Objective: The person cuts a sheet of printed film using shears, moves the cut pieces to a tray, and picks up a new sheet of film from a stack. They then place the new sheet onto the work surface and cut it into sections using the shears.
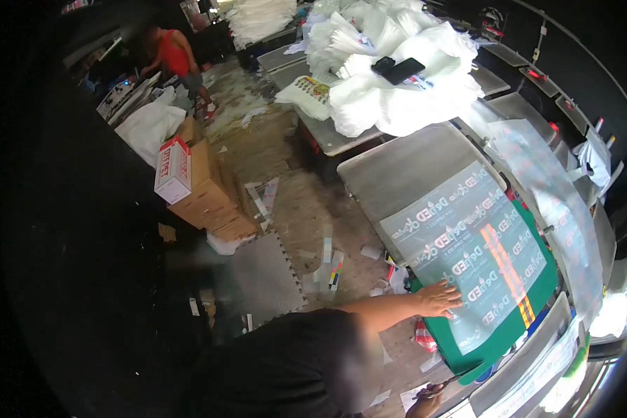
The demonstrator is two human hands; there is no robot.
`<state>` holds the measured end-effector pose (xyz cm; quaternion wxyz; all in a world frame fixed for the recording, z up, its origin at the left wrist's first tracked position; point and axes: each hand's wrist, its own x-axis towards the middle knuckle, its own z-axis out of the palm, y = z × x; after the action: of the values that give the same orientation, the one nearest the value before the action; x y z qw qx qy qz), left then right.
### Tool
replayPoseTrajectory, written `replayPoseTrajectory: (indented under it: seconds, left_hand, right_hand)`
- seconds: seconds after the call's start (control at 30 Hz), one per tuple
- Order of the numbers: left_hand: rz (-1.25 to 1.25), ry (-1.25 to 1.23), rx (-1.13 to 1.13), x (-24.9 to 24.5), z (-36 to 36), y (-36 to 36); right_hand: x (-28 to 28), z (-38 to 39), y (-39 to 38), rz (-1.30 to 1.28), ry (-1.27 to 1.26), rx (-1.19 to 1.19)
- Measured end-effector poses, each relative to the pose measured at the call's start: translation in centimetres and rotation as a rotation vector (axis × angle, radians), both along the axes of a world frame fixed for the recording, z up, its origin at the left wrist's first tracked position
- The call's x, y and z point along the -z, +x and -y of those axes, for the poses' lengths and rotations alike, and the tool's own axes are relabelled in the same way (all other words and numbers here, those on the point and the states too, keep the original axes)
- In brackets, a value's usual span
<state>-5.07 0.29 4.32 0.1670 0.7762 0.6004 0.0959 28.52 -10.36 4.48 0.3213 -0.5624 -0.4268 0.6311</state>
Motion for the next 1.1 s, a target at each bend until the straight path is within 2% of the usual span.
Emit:
replayPoseTrajectory:
  seconds: [0.07,0.13,0.2,0.23,0.33,0.6,0.73,0.8,0.83,0.93,0.97,1.0,1.1]
  left_hand:
    - [0.001,0.085,-0.045,1.3,0.5,0.3]
    - [0.015,0.173,-0.091,2.7,-0.1,0.5]
    - [0.052,0.239,-0.080,1.9,0.4,0.1]
    - [0.059,0.230,-0.089,1.5,0.7,0.3]
    - [0.057,0.172,-0.098,0.7,0.6,-0.1]
    - [0.030,0.152,-0.095,0.2,0.5,-0.2]
    - [0.127,0.300,-0.143,1.5,0.3,0.1]
    - [0.239,0.245,-0.132,0.7,-0.1,-0.3]
    - [0.254,0.327,-0.152,0.9,-0.1,-0.2]
    - [0.198,0.345,-0.079,1.2,-1.4,0.1]
    - [-0.009,0.251,-0.097,-0.7,-1.1,0.7]
    - [-0.069,0.287,-0.080,0.8,-1.0,1.1]
    - [-0.053,0.309,-0.058,1.0,-1.2,2.1]
  right_hand:
    - [-1.0,-0.5,0.2,0.279,0.086,-0.086]
    - [0.4,-2.6,0.8,0.368,0.166,-0.170]
    - [2.2,-3.9,0.6,-0.075,-0.024,0.034]
    - [2.8,-4.1,0.6,-0.115,-0.017,0.020]
    - [3.9,-4.1,0.2,-0.031,-0.075,0.029]
    - [5.5,-6.4,-0.2,-0.134,-0.060,0.061]
    - [2.1,-6.4,-3.1,-0.002,0.013,0.050]
    - [1.6,-6.1,-3.3,-0.059,-0.025,0.114]
    - [0.6,-6.1,-3.2,-0.032,-0.067,0.109]
    - [1.3,-4.4,-1.6,0.045,-0.103,0.065]
    - [1.2,-3.2,-1.4,0.089,-0.094,0.053]
    - [1.4,-1.9,-1.2,0.111,-0.079,0.010]
    - [-0.4,0.8,-1.2,0.170,-0.114,-0.081]
